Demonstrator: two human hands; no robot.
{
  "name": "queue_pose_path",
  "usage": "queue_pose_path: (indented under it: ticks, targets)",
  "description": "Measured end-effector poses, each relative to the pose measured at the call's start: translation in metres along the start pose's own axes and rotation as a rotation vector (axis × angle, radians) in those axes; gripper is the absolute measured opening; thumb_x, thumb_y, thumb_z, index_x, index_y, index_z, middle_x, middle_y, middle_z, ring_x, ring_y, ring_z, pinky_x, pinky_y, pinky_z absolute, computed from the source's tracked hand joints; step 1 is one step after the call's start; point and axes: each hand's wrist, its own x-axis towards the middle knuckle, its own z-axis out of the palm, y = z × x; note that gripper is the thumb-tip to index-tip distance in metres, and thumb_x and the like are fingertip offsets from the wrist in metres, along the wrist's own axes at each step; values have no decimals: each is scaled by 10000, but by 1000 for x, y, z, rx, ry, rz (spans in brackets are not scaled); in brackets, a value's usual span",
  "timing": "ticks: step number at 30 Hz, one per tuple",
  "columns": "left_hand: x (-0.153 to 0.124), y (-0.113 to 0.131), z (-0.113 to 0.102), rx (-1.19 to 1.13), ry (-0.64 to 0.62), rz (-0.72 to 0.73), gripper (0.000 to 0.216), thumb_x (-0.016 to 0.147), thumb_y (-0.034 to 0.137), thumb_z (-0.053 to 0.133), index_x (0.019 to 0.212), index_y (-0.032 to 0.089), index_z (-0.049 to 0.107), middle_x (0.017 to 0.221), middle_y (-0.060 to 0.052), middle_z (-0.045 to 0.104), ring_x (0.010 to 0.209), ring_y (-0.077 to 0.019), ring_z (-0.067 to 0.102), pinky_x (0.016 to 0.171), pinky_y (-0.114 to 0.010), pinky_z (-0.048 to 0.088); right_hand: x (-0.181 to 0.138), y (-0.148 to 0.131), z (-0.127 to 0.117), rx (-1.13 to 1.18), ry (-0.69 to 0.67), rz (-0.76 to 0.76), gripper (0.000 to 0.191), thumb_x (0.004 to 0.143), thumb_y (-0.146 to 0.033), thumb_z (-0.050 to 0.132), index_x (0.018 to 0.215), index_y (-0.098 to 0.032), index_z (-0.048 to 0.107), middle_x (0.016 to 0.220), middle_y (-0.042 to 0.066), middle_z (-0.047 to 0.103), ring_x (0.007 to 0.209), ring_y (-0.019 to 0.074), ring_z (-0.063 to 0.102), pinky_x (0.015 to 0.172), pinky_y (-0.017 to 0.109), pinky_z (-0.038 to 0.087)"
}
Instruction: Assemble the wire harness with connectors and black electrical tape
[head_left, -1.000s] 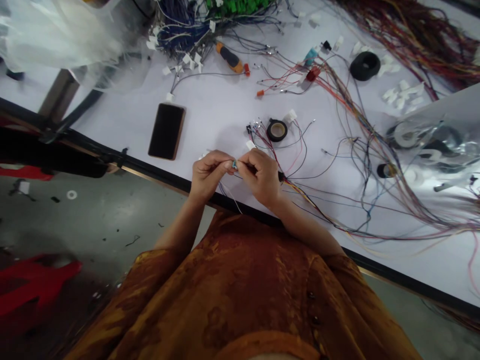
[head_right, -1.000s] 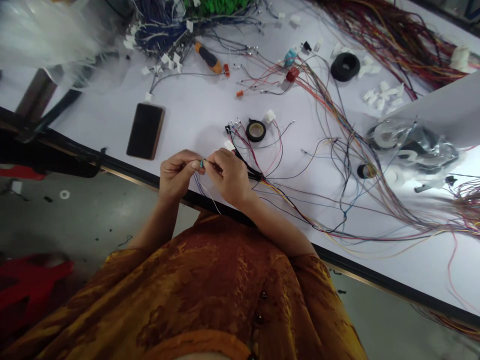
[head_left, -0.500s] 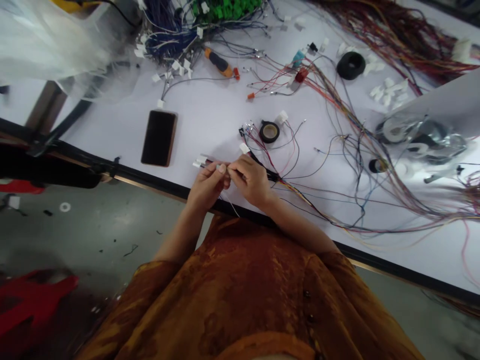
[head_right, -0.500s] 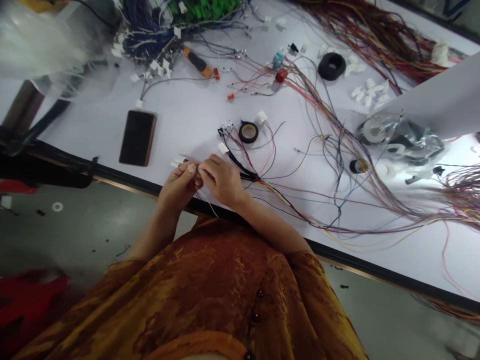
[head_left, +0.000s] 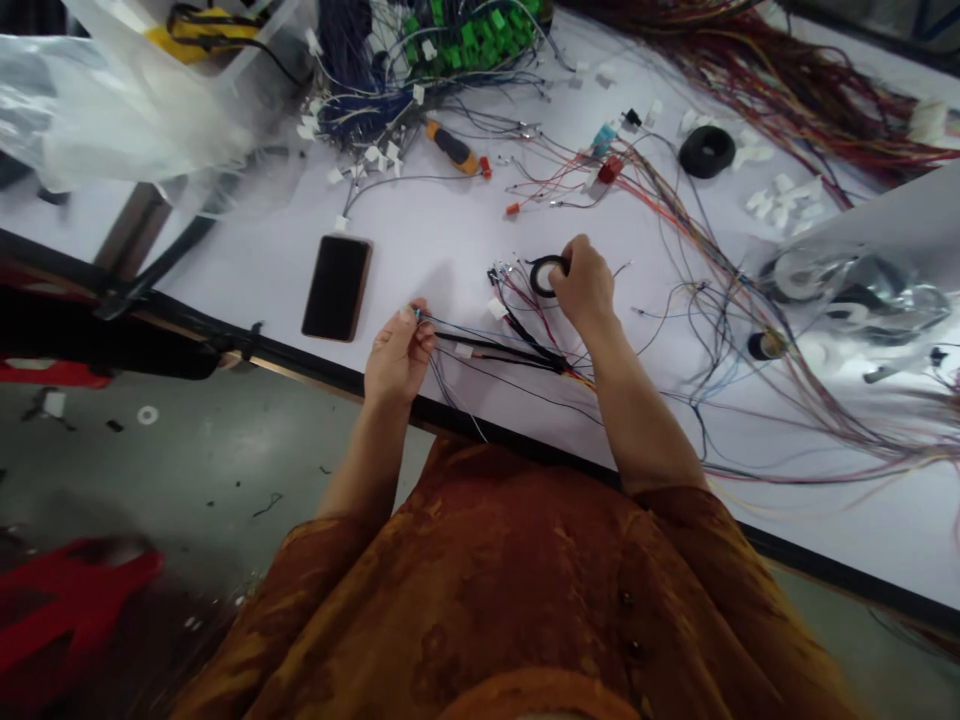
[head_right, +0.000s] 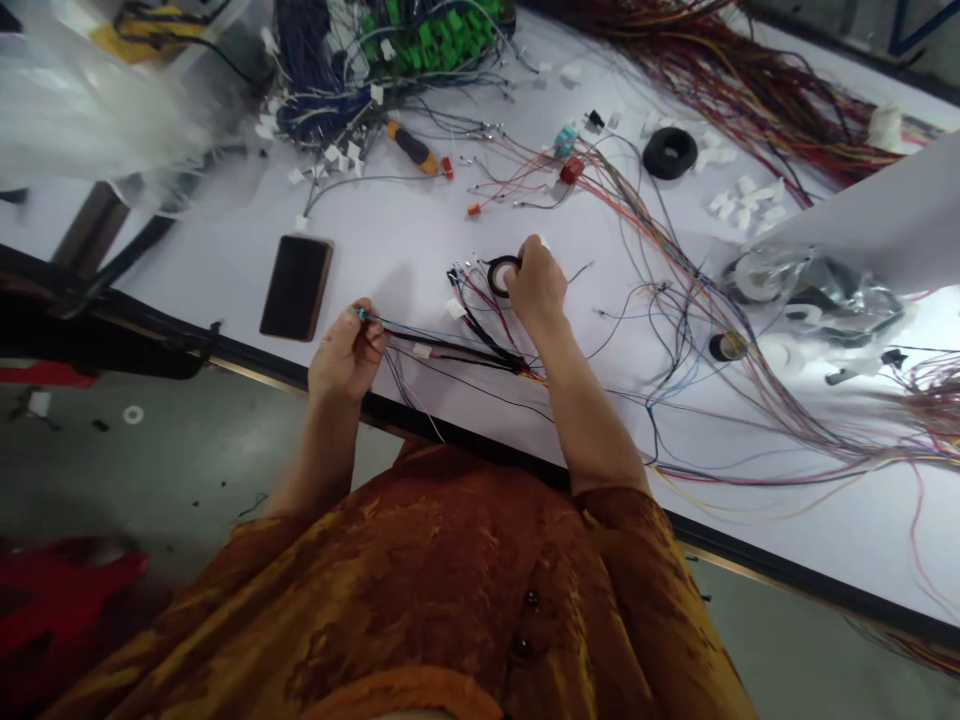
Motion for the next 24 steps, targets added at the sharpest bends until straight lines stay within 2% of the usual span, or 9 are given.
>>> queue_pose_path:
  ticks: [2, 4, 7, 9, 12, 14, 19, 22, 24]
  targets:
    - [1, 0, 3, 15, 19, 8, 162, 822, 314, 819, 877, 175, 756, 774, 3, 687, 609, -29, 590, 542, -121, 474, -13, -26, -3, 163, -52, -86, 172, 873, -229, 655, 936, -224, 495, 834, 24, 555, 841, 189, 579, 837, 399, 512]
    - [3, 2, 6, 31, 29, 14, 180, 807, 321, 831, 868, 165, 764, 755, -4, 688, 599, -35, 594, 541, -128, 476, -29, -56, -7, 375, -237, -129, 133, 921, -270, 614, 987, -228, 507, 801, -4, 541, 718, 127, 539, 694, 292, 497]
    - [4, 6, 9, 76, 24, 55, 210, 777, 345, 856, 849, 166, 772, 719, -1, 681, 581, -41, 592, 521, -136, 467, -49, -94, -10, 612, -578, -43, 129, 950, -323, 588, 1011, -225, 532, 751, -40, 502, 574, 67, 438, 503, 188, 378]
    - [5, 8, 10, 134, 2, 107, 217, 775, 367, 856, 839, 174, 777, 739, -7, 697, 581, -44, 591, 511, -141, 460, -54, -108, -9, 678, -671, 63, 128, 959, -333, 571, 1005, -218, 538, 725, -54, 469, 516, 51, 366, 434, 170, 290]
    - [4, 10, 10, 264, -56, 197, 241, 805, 427, 821, 850, 193, 786, 862, -34, 751, 536, -34, 552, 440, -152, 398, -54, -116, -5, 691, -693, 129, 144, 976, -350, 542, 968, -207, 532, 686, -65, 442, 479, 48, 314, 412, 178, 242]
    - [4, 10, 9, 332, -70, 229, 258, 818, 466, 798, 880, 216, 793, 915, -37, 771, 465, -21, 490, 373, -167, 321, -59, -117, -4, 654, -680, 72, 163, 978, -362, 540, 953, -202, 535, 684, -57, 467, 502, 60, 355, 443, 186, 290]
    - [8, 16, 7, 323, -22, 121, 245, 821, 443, 806, 916, 218, 785, 792, -9, 758, 350, 4, 391, 304, -177, 253, -109, -116, -8, 363, -450, -325, 211, 903, -289, 656, 1075, -193, 581, 976, 46, 615, 891, 168, 578, 790, 312, 509]
    - [2, 21, 10, 315, -51, 30, 291, 815, 468, 805, 935, 205, 771, 788, -13, 755, 435, -33, 566, 348, -141, 387, -130, -114, -8, 242, -434, -415, 233, 886, -323, 694, 1057, -195, 602, 1014, 70, 595, 906, 188, 568, 849, 359, 518]
    - [-6, 24, 14, 375, -96, 107, 300, 816, 477, 799, 941, 205, 770, 813, -20, 760, 599, -89, 698, 509, -164, 551, -122, -116, -4, 357, -373, -241, 272, 901, -394, 679, 1060, -203, 568, 963, 49, 573, 760, 142, 545, 711, 304, 533]
